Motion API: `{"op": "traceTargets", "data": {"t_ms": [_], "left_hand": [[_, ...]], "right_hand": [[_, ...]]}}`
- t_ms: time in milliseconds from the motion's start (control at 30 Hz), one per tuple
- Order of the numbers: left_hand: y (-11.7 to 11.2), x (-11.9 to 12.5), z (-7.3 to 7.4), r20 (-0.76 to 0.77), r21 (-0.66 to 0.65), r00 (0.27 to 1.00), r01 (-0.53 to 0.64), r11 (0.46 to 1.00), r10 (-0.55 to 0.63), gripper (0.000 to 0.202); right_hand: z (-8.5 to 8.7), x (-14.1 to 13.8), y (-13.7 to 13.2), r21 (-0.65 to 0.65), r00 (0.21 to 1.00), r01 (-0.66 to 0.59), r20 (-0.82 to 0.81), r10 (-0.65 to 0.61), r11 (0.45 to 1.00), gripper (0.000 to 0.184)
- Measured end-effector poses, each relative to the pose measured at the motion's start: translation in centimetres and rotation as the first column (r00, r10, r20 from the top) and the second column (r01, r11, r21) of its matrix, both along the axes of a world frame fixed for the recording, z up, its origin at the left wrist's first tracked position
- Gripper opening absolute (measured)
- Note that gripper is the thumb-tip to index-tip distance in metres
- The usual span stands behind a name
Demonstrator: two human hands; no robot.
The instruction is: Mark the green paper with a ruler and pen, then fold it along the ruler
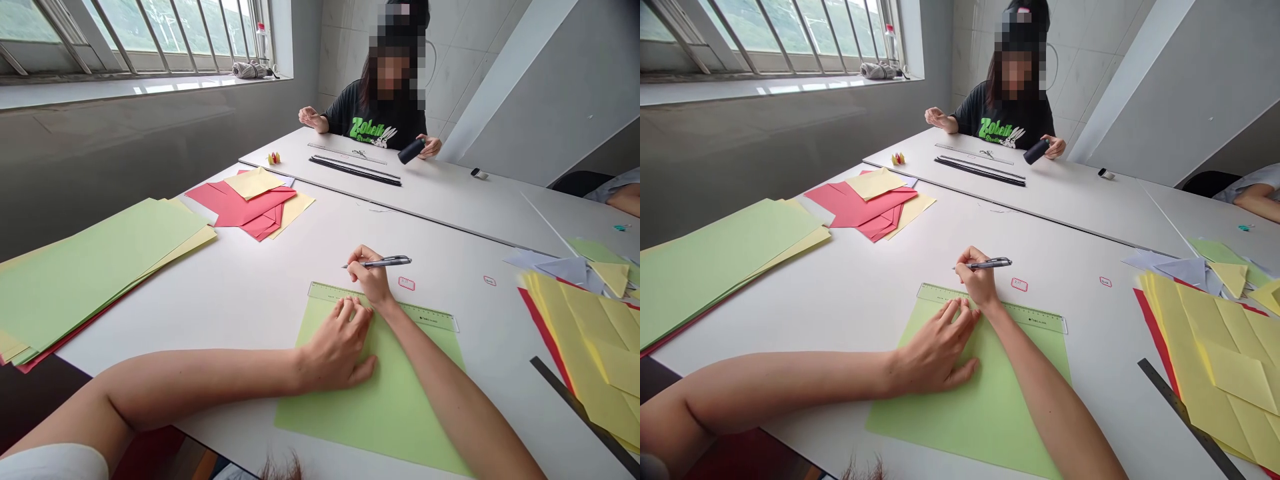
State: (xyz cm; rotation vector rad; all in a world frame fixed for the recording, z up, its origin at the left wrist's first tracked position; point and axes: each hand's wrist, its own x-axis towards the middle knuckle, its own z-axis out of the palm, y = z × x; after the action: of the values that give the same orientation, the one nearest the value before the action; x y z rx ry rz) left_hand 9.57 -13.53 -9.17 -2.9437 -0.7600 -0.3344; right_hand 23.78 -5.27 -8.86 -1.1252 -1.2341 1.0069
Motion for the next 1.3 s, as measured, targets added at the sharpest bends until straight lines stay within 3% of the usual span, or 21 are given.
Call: {"op": "traceTargets", "data": {"t_ms": [667, 867, 1000, 1300], "left_hand": [[-0.05, 0.0, 0.04, -0.021, 0.006, 1.0, -0.001, 1.0, 0.001, 0.07], [-0.09, 0.02, 0.25, -0.06, 0.042, 0.998, -0.011, 0.999, 0.013, 0.071], [-0.07, 0.01, 0.22, -0.055, 0.047, 0.998, -0.005, 0.999, 0.008, 0.07], [0.03, 0.02, 0.1, -0.07, 0.025, 0.998, 0.004, 1.0, -0.002, 0.071]], "right_hand": [[-0.27, 0.0, 0.07, -0.044, 0.997, -0.078, -0.02, 0.078, 0.996, 0.002], [0.13, 0.25, 0.44, -0.014, 0.998, -0.029, -0.052, 0.028, 0.999, 0.014], [0.0, 0.25, 0.42, -0.015, 1.0, -0.022, -0.002, 0.022, 1.0, 0.024], [-0.59, -0.07, 0.25, -0.034, 0.987, -0.015, 0.161, 0.02, 0.999, 0.023]]}}
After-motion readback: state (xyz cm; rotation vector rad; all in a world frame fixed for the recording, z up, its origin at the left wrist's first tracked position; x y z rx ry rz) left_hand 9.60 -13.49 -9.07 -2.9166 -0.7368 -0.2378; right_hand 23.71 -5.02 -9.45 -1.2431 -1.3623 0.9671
